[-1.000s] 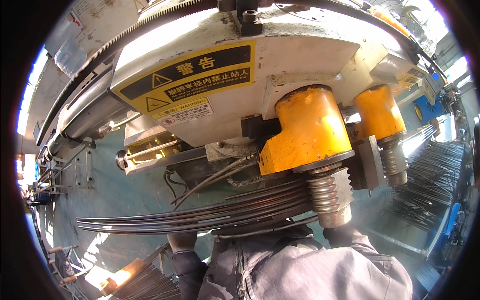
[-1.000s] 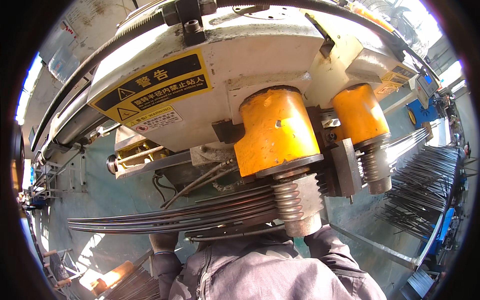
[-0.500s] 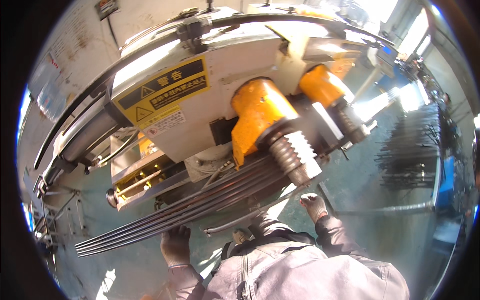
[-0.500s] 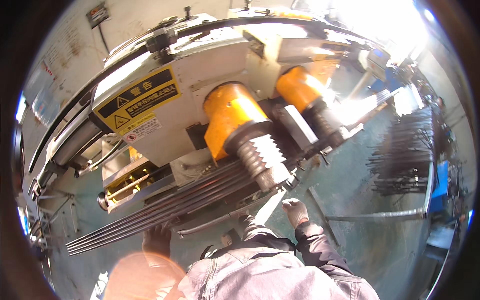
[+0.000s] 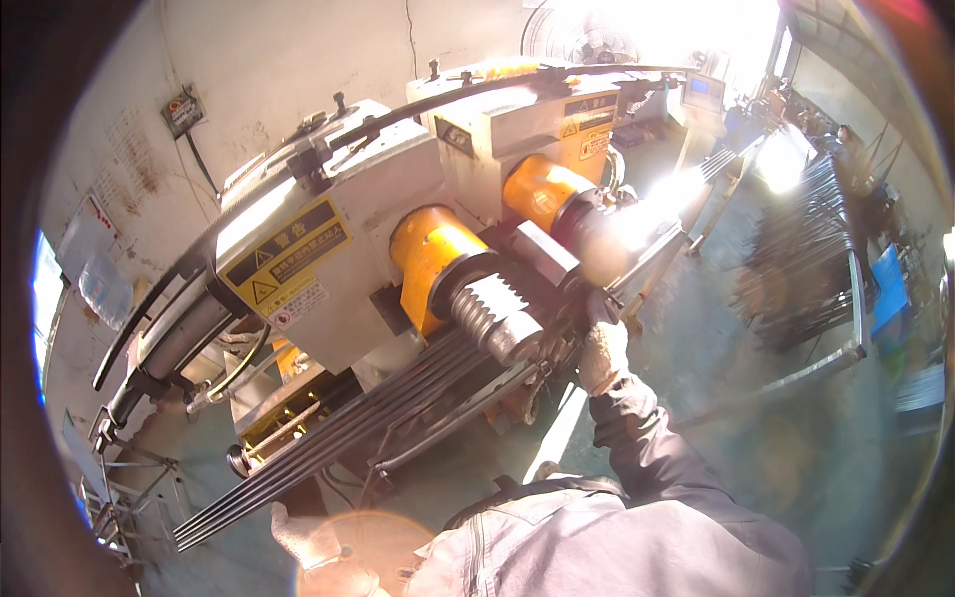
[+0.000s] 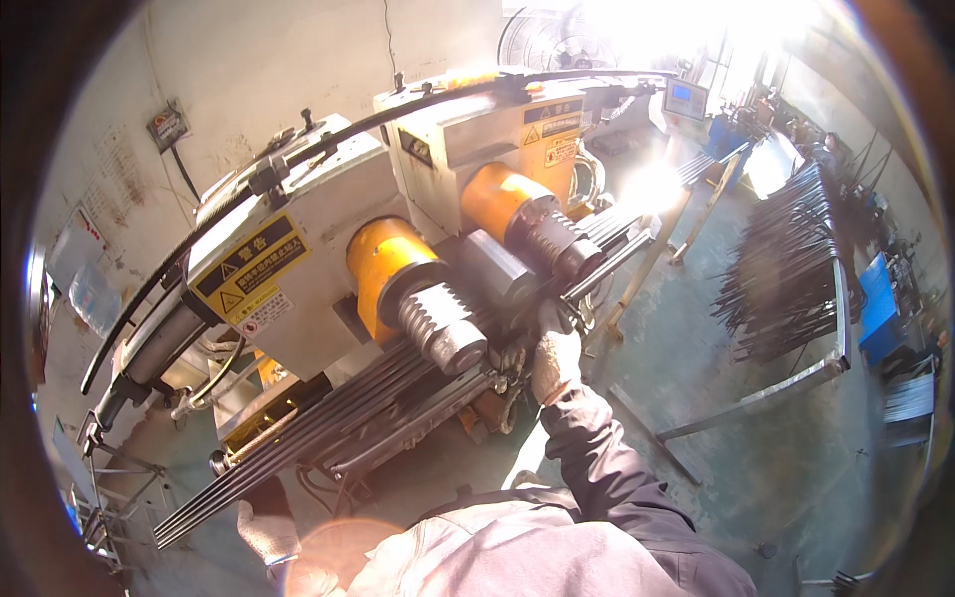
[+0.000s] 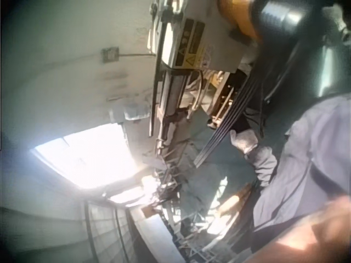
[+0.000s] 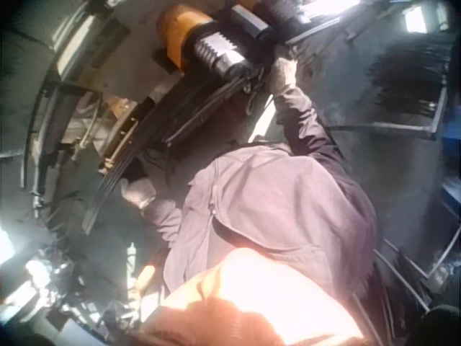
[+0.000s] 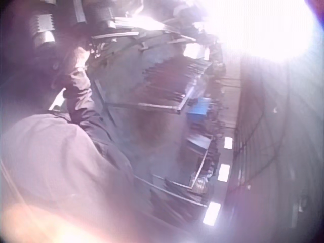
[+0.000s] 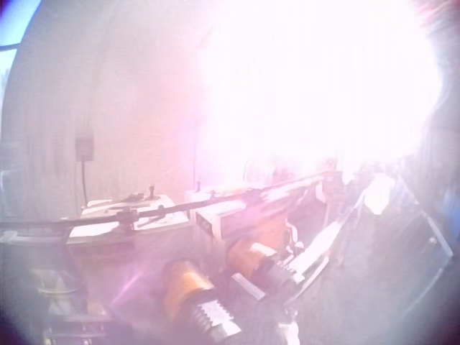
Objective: The person repeatedly picks up bundles of long metal rods and feeds them into a yellow and grey industrial machine. The rods are then placed onto a nearby rack after processing. The cycle of feeding and stacking continues throughout the clip.
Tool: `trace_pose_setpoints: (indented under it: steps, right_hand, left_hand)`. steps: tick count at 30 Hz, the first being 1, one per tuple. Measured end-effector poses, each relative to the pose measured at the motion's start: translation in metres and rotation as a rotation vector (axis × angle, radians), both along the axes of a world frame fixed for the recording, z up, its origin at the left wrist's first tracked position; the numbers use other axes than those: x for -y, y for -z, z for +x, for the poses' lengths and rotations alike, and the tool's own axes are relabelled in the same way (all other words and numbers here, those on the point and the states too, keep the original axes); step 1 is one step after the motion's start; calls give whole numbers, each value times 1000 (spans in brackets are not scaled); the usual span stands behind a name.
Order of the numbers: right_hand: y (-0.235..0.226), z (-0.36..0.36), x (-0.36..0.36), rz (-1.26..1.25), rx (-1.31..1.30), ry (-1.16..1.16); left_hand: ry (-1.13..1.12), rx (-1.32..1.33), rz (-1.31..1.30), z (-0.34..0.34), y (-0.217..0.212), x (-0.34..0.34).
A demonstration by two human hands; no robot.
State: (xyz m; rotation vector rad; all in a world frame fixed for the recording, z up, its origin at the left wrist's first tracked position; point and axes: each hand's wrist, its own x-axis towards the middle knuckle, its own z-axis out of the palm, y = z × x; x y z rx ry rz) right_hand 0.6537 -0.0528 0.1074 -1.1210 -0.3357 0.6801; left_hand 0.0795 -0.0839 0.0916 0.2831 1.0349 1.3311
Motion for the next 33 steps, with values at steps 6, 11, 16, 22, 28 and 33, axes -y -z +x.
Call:
trace_pose_setpoints:
  steps: [6,11,16,22,28,33]
  right_hand:
    - [-8,15,-33,27,-95,-33]
    - [-18,26,-43,2,-146,-131]
    - [-19,32,-45,14,-223,-118]
    - [-16,45,-61,99,-251,-146]
    - [-12,61,-68,83,-37,-150]
    - [-7,69,-64,18,256,-183]
  left_hand:
    - [-587,-642,137,40,4,-31]
    - [-200,-90,426,40,-39,-28]
    - [-453,-397,445,56,-135,-51]
    - [-419,-618,667,134,-218,-87]
    - [-363,-686,743,210,-276,-104]
    - [-161,-668,856,255,-311,-122]
